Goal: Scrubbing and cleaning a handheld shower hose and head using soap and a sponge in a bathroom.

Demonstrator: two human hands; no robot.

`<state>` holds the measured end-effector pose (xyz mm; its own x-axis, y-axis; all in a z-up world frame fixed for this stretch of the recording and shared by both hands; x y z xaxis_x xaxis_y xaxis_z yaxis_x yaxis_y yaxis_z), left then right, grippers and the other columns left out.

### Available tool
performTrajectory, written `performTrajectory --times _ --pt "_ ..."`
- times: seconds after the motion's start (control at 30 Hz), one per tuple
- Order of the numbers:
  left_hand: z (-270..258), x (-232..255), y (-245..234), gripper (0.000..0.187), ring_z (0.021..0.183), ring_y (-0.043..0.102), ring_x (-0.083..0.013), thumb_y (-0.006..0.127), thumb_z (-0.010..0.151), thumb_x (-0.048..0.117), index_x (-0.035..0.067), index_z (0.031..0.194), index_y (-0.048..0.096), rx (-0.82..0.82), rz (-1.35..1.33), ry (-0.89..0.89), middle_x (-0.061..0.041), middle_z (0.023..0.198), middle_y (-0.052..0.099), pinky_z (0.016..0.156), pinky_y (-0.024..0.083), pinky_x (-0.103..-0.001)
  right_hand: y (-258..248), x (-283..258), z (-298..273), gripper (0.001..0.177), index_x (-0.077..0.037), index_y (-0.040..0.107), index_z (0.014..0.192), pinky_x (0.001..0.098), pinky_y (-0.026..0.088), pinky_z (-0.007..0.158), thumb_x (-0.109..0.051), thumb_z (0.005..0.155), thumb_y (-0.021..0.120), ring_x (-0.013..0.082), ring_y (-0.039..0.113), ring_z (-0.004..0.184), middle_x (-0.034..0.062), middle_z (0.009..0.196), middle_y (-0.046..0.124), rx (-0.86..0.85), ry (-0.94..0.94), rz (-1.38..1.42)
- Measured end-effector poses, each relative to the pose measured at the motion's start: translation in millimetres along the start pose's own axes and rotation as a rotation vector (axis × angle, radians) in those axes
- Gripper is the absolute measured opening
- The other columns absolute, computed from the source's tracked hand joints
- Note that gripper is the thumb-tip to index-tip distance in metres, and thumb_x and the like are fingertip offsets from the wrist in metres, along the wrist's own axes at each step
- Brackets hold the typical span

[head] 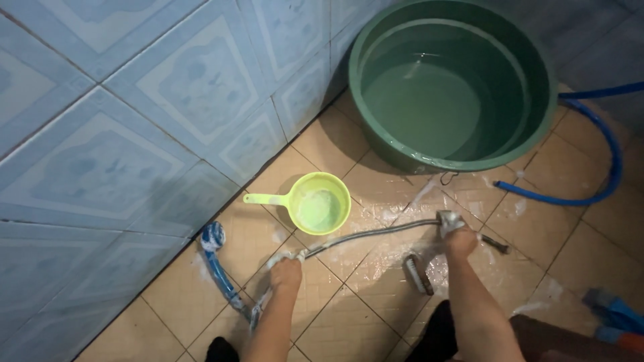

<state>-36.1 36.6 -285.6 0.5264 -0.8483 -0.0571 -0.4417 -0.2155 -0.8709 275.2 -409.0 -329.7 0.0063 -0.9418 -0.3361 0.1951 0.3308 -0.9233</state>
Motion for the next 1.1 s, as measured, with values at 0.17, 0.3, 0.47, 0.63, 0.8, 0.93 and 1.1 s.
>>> performTrajectory --times 0.17,0.3,0.47,0.63,0.8,0.93,1.1 --pt "0 5 3 0.029 0.102 0.074 -0.0294 0.049 0.101 0.020 0.014 0.106 0.077 -0.011 0.009 -0.001 -0.014 0.109 0.074 0.083 0.061 -0.040 124 -25 -45 0.049 -0.004 0.069 0.087 0.0420 0.048 0.058 -0.031 0.115 0.040 0.0273 0.063 0.063 0.0158 0.072 0.070 -0.069 0.135 0.231" --pt "-9 6 -3 0.030 0.102 0.074 -0.0303 0.048 0.102 0.020 0.014 0.108 0.076 -0.013 -0.021 -0.015 -0.015 0.110 0.074 0.083 0.061 -0.041 93 -156 -136 0.024 -0.003 0.072 0.096 0.0405 0.050 0.058 -0.011 0.097 0.049 0.0247 0.062 0.070 0.0158 0.084 0.070 -0.281 0.020 0.684" --pt "-5 1 4 0.029 0.101 0.074 -0.0305 0.048 0.101 0.018 0.014 0.106 0.077 0.018 -0.036 0.011 -0.014 0.109 0.075 0.084 0.061 -0.042 -24 -280 -172 0.028 -0.004 0.076 0.112 0.0368 0.059 0.077 -0.025 0.095 0.067 0.0267 0.071 0.087 0.0175 0.098 0.076 -0.576 -0.289 0.669" --pt "-7 4 11 0.028 0.101 0.074 -0.0307 0.049 0.101 0.017 0.015 0.108 0.076 0.019 -0.075 0.011 -0.014 0.109 0.074 0.084 0.061 -0.042 -6 -192 -140 0.042 -0.008 0.062 0.135 0.0298 0.059 0.078 -0.033 0.103 0.050 0.0195 0.070 0.097 0.0129 0.117 0.072 -0.431 0.328 1.040" --pt "-4 4 26 0.027 0.102 0.074 -0.0305 0.050 0.100 0.018 0.015 0.109 0.076 0.032 -0.093 0.005 -0.013 0.109 0.075 0.084 0.061 -0.043 -94 -158 -145 0.062 -0.007 0.058 0.137 0.0381 0.055 0.073 -0.053 0.095 0.064 0.0260 0.069 0.084 0.0140 0.108 0.072 -0.305 0.446 0.174" --pt "-3 6 20 0.027 0.104 0.074 -0.0305 0.050 0.101 0.019 0.015 0.107 0.077 0.018 -0.116 -0.047 -0.012 0.111 0.075 0.086 0.060 -0.042 -100 -150 -164 0.076 -0.008 0.048 0.144 0.0408 0.057 0.080 -0.061 0.093 0.067 0.0288 0.072 0.085 0.0166 0.097 0.075 -0.443 0.400 -0.138" --pt "-7 6 19 0.028 0.105 0.074 -0.0302 0.050 0.101 0.018 0.014 0.106 0.077 -0.001 -0.137 -0.063 -0.013 0.113 0.075 0.087 0.060 -0.042 -83 -161 -176 0.077 -0.008 0.036 0.153 0.0457 0.059 0.080 -0.044 0.092 0.068 0.0351 0.073 0.087 0.0189 0.100 0.073 -0.450 0.324 0.022"
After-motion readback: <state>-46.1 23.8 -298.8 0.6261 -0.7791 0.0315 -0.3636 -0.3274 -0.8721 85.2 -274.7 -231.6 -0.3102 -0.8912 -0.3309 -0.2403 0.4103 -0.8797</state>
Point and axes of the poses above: each hand's wrist, its own z-axis towards the middle knuckle, its own y-axis out of the palm, x = y × z, the point moved 3 cm from there along z, towards the middle knuckle
